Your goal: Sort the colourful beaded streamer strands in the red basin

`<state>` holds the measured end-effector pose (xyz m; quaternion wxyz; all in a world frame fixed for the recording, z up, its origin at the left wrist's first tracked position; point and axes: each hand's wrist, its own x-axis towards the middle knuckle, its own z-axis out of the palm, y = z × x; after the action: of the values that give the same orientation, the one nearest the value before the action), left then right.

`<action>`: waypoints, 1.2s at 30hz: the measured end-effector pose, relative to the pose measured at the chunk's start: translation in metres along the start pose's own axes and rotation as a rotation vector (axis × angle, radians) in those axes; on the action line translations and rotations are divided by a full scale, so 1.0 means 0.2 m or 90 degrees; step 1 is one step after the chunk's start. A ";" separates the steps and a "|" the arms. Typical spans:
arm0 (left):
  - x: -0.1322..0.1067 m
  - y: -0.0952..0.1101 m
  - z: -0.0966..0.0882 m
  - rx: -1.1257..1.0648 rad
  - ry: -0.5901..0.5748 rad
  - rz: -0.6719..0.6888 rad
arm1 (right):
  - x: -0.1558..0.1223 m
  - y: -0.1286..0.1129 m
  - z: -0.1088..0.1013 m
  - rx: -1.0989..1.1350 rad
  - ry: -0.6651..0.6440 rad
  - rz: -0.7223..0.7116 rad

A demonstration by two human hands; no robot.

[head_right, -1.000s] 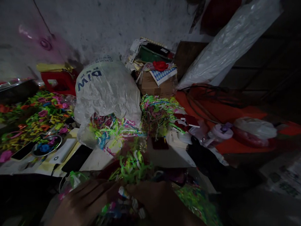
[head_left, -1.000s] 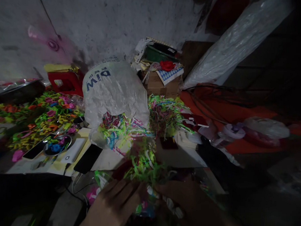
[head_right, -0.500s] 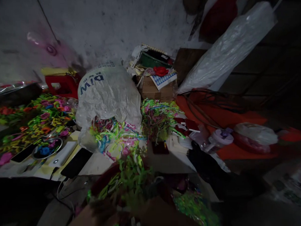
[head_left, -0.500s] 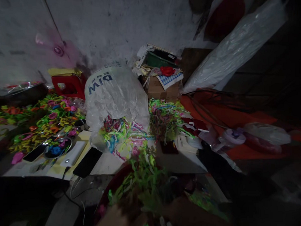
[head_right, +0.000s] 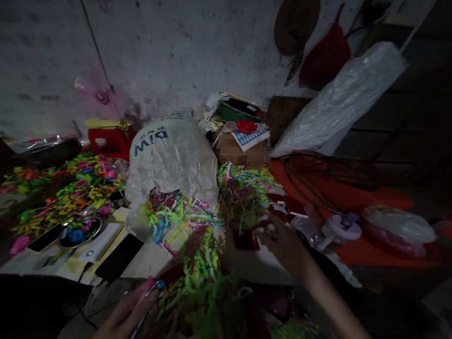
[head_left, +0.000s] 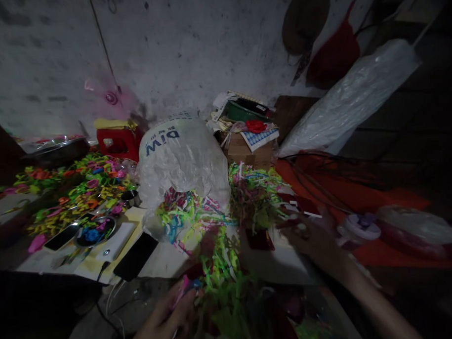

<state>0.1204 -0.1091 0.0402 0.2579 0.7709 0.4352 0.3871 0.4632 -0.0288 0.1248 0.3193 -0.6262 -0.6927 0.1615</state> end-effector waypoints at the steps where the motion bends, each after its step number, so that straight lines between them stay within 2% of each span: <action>1: 0.02 0.02 0.01 -0.042 -0.034 -0.032 | -0.05 -0.03 0.05 0.021 -0.049 0.003; 3: 0.05 0.09 0.02 -0.111 -0.099 -0.103 | -0.16 -0.11 0.14 0.109 -0.163 0.018; 4: 0.07 0.12 0.02 -0.125 -0.101 -0.122 | -0.22 -0.16 0.18 0.105 -0.192 0.019; 7: 0.12 0.18 0.02 -0.113 -0.032 -0.148 | -0.34 -0.29 0.22 0.071 -0.238 0.006; 9: 0.13 0.19 0.02 -0.100 -0.016 -0.187 | -0.37 -0.35 0.22 0.097 -0.272 -0.038; 11: 0.13 0.18 0.02 -0.096 -0.046 -0.262 | -0.39 -0.38 0.22 0.145 -0.288 -0.068; 13: 0.13 0.17 0.04 -0.114 -0.090 -0.354 | -0.39 -0.39 0.23 0.173 -0.292 -0.054; 15: 0.11 0.17 0.06 -0.202 -0.140 -0.408 | -0.39 -0.39 0.24 0.184 -0.313 -0.020; 17: 0.11 0.18 0.08 -0.333 -0.167 -0.416 | -0.39 -0.39 0.26 0.192 -0.315 0.006; 19: 0.11 0.19 0.09 -0.424 -0.166 -0.394 | -0.40 -0.40 0.27 0.196 -0.306 0.005; 21: 0.12 0.21 0.10 -0.401 -0.146 -0.336 | -0.41 -0.40 0.27 0.193 -0.299 -0.019; 25: 0.14 0.24 0.07 -0.157 -0.038 -0.072 | -0.44 -0.40 0.27 0.171 -0.272 -0.072; 27: 0.14 0.25 0.06 -0.065 -0.004 0.013 | -0.45 -0.41 0.27 0.160 -0.271 -0.090; 29: 0.12 0.27 0.04 -0.015 -0.003 0.066 | -0.46 -0.41 0.26 0.163 -0.265 -0.113; 32: 0.10 0.28 0.03 0.033 -0.009 0.153 | -0.47 -0.42 0.25 0.177 -0.213 -0.156; 36: 0.08 0.26 -0.01 0.076 -0.065 0.198 | -0.49 -0.42 0.24 0.191 -0.184 -0.141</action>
<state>0.1488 -0.1206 0.0843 0.1703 0.8616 0.3193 0.3558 0.3697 -0.1290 0.1186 0.3221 -0.4621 -0.7641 0.3144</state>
